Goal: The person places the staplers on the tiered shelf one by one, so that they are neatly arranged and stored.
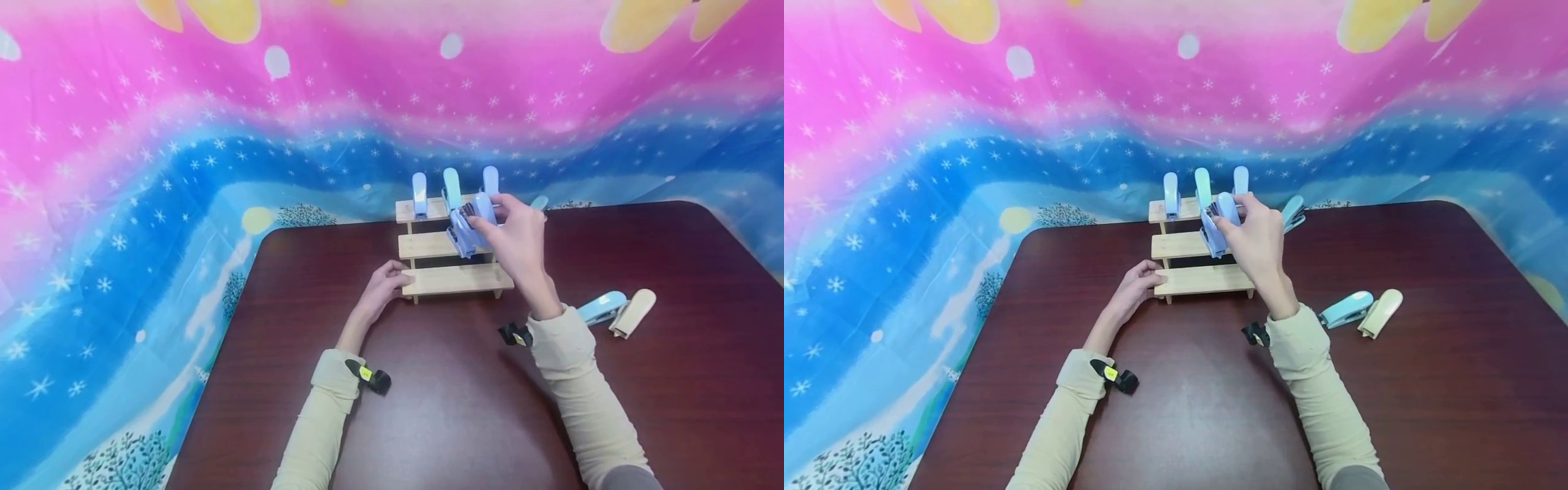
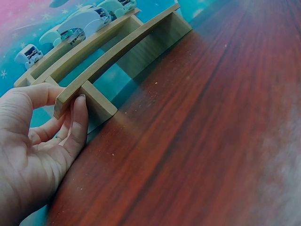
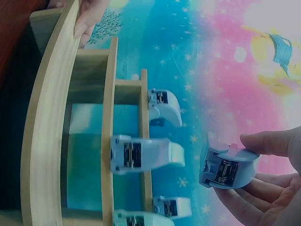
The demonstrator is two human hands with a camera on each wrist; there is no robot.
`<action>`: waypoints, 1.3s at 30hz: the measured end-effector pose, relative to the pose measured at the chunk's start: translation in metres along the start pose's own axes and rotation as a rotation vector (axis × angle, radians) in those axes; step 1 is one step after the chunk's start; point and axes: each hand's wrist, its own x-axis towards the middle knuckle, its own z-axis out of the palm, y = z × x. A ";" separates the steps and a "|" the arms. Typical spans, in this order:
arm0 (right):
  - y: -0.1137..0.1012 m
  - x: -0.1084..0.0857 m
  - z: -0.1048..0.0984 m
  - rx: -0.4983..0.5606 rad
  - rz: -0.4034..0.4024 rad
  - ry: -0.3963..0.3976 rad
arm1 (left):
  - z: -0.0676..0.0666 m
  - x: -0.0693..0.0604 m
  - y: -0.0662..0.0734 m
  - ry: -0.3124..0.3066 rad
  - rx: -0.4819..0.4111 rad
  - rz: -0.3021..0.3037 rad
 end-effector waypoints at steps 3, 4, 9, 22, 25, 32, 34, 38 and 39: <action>-0.006 0.001 0.007 0.027 0.002 -0.001 | 0.000 0.000 -0.001 0.001 -0.003 0.000; -0.007 0.001 0.009 0.030 -0.003 0.000 | 0.000 0.000 -0.001 0.001 -0.002 0.001; -0.013 0.001 0.022 0.041 -0.017 -0.012 | 0.001 -0.001 -0.001 -0.004 -0.009 -0.001; -0.013 -0.007 0.056 -0.089 -0.029 -0.115 | 0.001 -0.002 -0.001 0.018 -0.014 -0.017; -0.010 -0.010 0.063 -0.146 -0.034 -0.120 | 0.001 -0.002 -0.001 0.013 -0.013 -0.018; -0.002 -0.015 0.076 -0.204 -0.093 -0.110 | 0.002 -0.002 0.000 0.004 -0.010 -0.006; 0.000 -0.016 0.079 -0.217 -0.114 -0.110 | 0.002 -0.002 0.000 0.002 -0.012 -0.004; -0.001 -0.017 0.082 -0.237 -0.146 -0.124 | 0.002 -0.002 0.001 0.003 -0.012 -0.005; -0.002 -0.017 0.082 -0.228 -0.151 -0.135 | 0.002 -0.001 0.001 0.005 -0.012 -0.004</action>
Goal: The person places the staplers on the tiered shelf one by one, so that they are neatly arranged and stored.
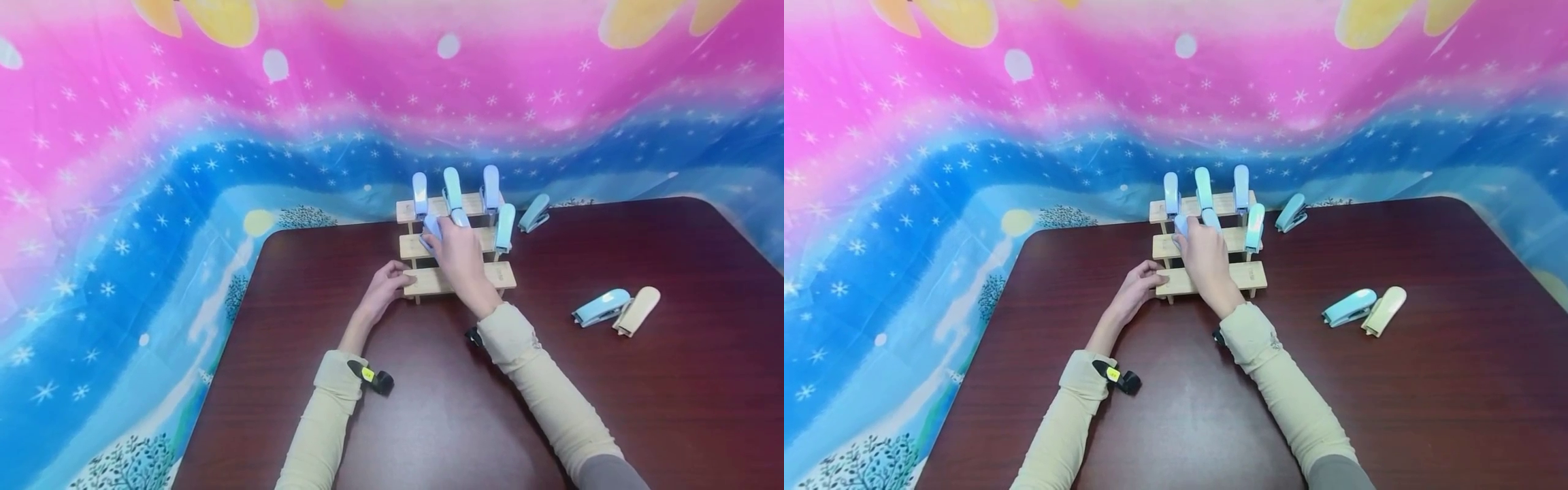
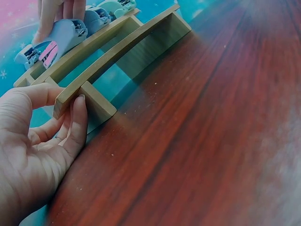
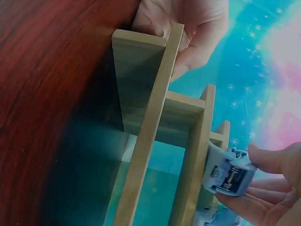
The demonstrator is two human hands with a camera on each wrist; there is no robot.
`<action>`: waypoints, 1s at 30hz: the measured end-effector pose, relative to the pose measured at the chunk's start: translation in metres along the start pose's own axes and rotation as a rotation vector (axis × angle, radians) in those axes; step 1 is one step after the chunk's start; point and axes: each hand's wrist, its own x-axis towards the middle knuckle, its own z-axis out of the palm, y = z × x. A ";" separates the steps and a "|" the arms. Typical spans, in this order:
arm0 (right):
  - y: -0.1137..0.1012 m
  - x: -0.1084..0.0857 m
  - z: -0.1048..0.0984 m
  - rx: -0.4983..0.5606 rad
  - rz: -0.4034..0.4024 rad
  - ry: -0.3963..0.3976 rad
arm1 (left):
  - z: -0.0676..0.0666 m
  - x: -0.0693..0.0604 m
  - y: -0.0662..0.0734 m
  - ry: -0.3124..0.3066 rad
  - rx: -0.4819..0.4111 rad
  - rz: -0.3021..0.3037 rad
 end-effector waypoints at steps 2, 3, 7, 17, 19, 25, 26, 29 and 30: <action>-0.002 0.000 -0.001 0.016 -0.012 -0.023 | 0.000 0.000 0.001 0.000 0.003 0.000; -0.003 0.001 -0.002 0.027 -0.017 -0.034 | 0.000 0.000 0.001 0.000 0.004 0.001; -0.006 0.002 -0.005 0.060 -0.020 -0.068 | -0.001 -0.001 0.001 0.002 0.006 0.005; -0.005 0.002 -0.002 0.066 -0.021 -0.066 | -0.003 -0.002 -0.003 0.009 0.016 0.007; -0.004 0.002 -0.004 0.054 -0.026 -0.061 | -0.002 -0.003 -0.004 0.010 0.021 0.011; 0.005 0.008 -0.038 0.067 -0.134 0.012 | 0.001 -0.001 -0.004 0.000 0.011 0.004; 0.008 0.009 -0.046 0.086 -0.148 0.030 | 0.001 -0.001 -0.003 -0.001 0.010 0.002; 0.019 0.009 -0.071 0.123 -0.164 0.108 | 0.001 -0.001 -0.001 -0.005 0.006 0.004; 0.023 0.008 -0.079 0.123 -0.158 0.137 | 0.001 -0.001 0.000 -0.007 0.005 0.004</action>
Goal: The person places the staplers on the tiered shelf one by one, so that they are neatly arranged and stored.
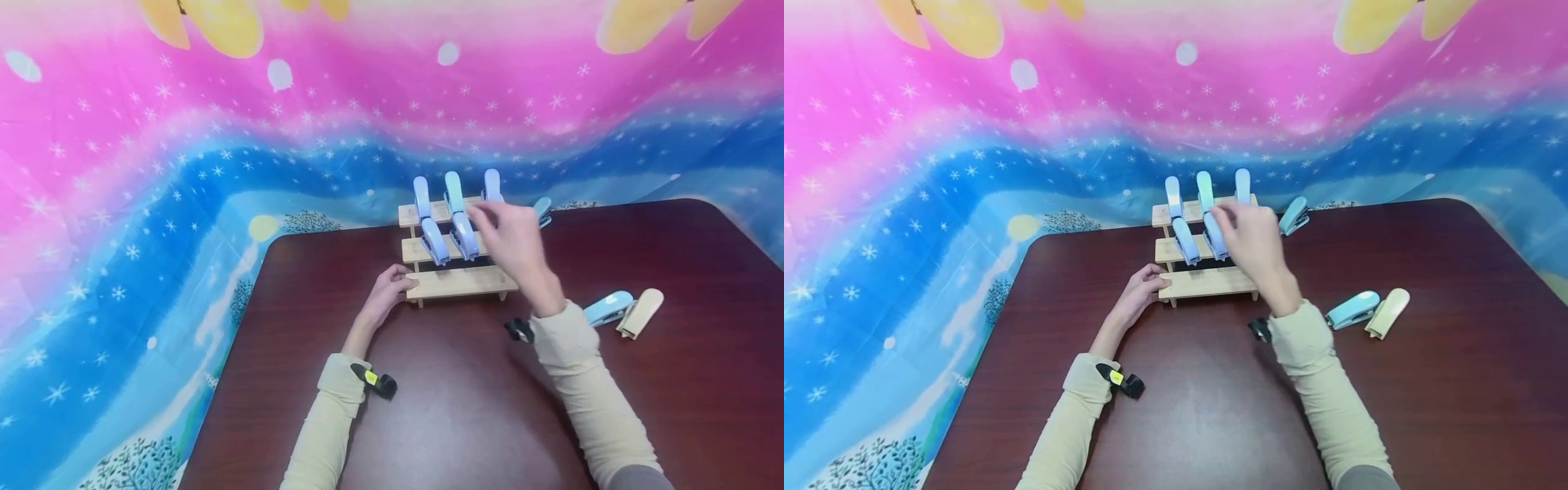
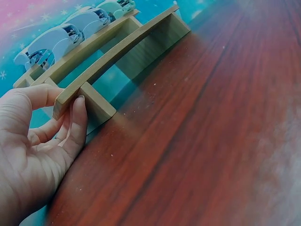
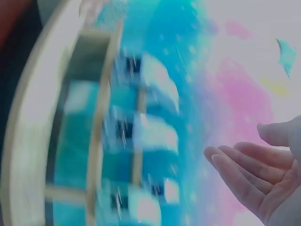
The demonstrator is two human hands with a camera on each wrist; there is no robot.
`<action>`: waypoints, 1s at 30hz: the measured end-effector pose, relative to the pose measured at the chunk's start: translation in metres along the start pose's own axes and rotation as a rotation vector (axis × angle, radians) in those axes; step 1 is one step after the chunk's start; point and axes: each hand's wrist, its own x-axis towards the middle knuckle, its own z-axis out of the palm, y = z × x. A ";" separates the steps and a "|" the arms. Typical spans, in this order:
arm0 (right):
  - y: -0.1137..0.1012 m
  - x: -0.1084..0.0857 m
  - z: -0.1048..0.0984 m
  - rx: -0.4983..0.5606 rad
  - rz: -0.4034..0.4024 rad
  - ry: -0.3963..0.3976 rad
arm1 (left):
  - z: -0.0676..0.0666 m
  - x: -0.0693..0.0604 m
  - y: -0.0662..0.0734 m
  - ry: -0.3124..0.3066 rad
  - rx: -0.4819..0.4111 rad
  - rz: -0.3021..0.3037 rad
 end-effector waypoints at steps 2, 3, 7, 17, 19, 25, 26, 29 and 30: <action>0.009 -0.001 -0.016 -0.020 0.025 0.046 | 0.000 0.000 0.001 0.000 -0.001 0.003; 0.015 -0.002 -0.024 -0.031 0.048 0.056 | 0.000 0.001 0.002 0.000 -0.004 0.004; 0.041 -0.007 -0.048 -0.092 0.155 -0.002 | -0.002 0.001 0.002 0.004 -0.010 -0.002; 0.095 -0.020 -0.097 -0.192 0.225 -0.369 | -0.003 0.001 0.003 0.008 -0.016 0.001; 0.104 -0.021 -0.106 -0.196 0.255 -0.472 | -0.003 0.002 0.003 0.006 -0.015 0.006; 0.125 -0.032 -0.125 -0.201 0.323 -0.822 | -0.002 0.002 0.000 0.002 -0.010 0.004; 0.127 -0.035 -0.127 -0.189 0.330 -0.862 | -0.002 0.002 -0.001 0.000 -0.009 0.003; 0.132 -0.041 -0.132 -0.162 0.372 -0.954 | -0.001 0.001 -0.001 0.000 0.001 0.004; 0.133 -0.042 -0.134 -0.157 0.386 -0.982 | -0.001 0.001 -0.001 0.000 0.003 0.006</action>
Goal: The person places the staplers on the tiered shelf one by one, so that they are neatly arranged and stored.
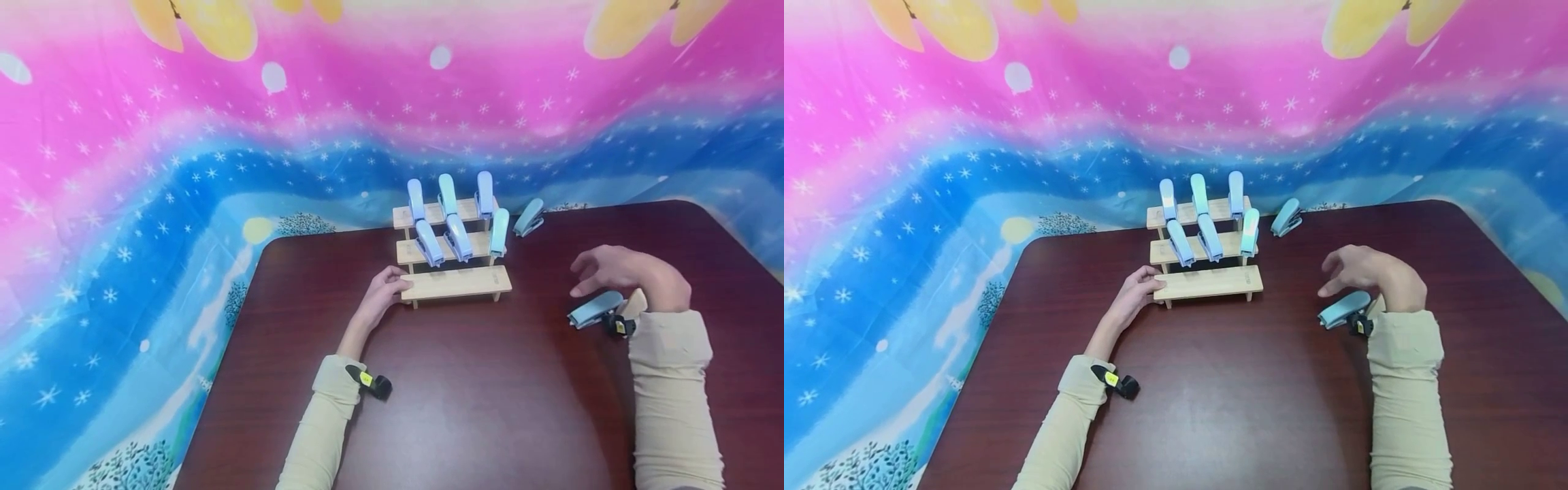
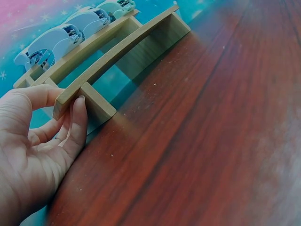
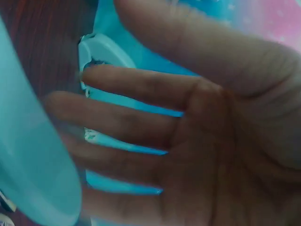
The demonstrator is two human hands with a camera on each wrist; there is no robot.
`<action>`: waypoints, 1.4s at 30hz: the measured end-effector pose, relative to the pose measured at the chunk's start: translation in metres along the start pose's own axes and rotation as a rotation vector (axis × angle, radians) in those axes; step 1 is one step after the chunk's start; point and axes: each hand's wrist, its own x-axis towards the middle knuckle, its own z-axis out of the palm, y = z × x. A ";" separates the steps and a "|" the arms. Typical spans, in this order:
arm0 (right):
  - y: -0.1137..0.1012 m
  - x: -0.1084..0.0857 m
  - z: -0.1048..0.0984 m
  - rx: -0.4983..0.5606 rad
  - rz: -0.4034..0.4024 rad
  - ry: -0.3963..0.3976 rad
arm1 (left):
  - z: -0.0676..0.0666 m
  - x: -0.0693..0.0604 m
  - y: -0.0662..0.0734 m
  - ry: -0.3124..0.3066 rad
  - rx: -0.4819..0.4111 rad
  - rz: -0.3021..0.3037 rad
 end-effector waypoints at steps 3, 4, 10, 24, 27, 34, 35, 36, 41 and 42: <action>0.003 -0.003 0.001 0.053 0.057 -0.100 | 0.000 0.000 -0.001 0.003 0.003 -0.001; 0.004 -0.004 0.001 0.065 0.069 -0.123 | 0.000 0.000 -0.001 0.004 0.000 0.000; 0.005 -0.001 0.005 0.126 0.033 -0.138 | 0.000 0.000 0.000 0.003 -0.005 0.000; 0.002 0.013 0.009 0.179 0.032 -0.100 | 0.000 0.001 0.000 0.007 -0.002 -0.004; 0.002 0.021 0.009 0.153 0.006 -0.020 | -0.001 0.001 -0.002 0.006 0.005 -0.004; -0.005 0.029 0.016 0.157 0.040 -0.098 | -0.001 -0.001 -0.002 0.009 0.003 -0.003; -0.006 0.032 0.017 0.152 0.034 -0.086 | -0.001 -0.001 -0.002 0.008 0.002 -0.004; -0.007 0.034 0.018 0.150 0.025 -0.063 | -0.001 -0.001 -0.002 0.007 0.002 -0.003; -0.016 0.039 0.018 0.142 -0.001 0.093 | 0.000 0.000 -0.001 0.003 0.007 -0.005; -0.018 0.038 0.018 0.154 -0.004 0.117 | 0.000 0.000 -0.001 0.003 0.011 -0.006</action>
